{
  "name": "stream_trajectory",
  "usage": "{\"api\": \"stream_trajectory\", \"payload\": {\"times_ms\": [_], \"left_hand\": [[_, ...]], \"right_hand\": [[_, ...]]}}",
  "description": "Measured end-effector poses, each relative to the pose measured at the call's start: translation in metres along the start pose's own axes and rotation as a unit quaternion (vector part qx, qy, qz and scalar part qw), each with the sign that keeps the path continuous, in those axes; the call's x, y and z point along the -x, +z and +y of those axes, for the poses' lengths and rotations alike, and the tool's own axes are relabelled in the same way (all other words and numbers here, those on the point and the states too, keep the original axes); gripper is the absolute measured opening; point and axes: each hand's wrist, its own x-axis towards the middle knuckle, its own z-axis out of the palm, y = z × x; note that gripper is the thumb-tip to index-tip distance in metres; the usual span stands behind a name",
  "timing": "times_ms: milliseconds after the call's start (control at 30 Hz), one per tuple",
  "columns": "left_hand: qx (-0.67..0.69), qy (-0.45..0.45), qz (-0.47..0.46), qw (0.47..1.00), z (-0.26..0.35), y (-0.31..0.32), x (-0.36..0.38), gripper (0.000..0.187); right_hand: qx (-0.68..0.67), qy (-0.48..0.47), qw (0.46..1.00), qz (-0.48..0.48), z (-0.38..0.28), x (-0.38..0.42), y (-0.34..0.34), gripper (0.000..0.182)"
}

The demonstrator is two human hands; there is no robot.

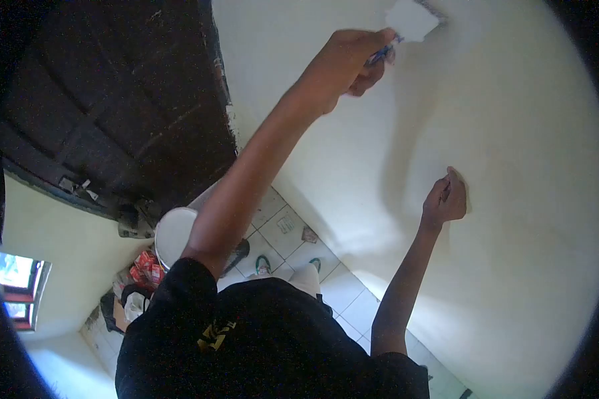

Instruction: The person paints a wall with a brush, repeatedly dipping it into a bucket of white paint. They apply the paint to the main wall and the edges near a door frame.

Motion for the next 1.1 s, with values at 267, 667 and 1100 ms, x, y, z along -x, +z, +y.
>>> {"api": "stream_trajectory", "payload": {"times_ms": [267, 667, 1100], "left_hand": [[0.064, -0.240, 0.049, 0.967, -0.111, -0.041, 0.039, 0.038], [-0.040, -0.492, 0.140, 0.858, -0.295, -0.100, 0.177, 0.038], [0.074, -0.201, 0.059, 0.975, -0.012, 0.008, 0.014, 0.043]], "right_hand": [[0.050, 0.003, 0.999, 0.006, 0.010, 0.008, 0.004, 0.015], [0.082, -0.047, 0.995, 0.037, 0.002, 0.002, 0.009, 0.017], [0.046, -0.065, 0.996, 0.027, -0.001, -0.005, 0.003, 0.025]]}}
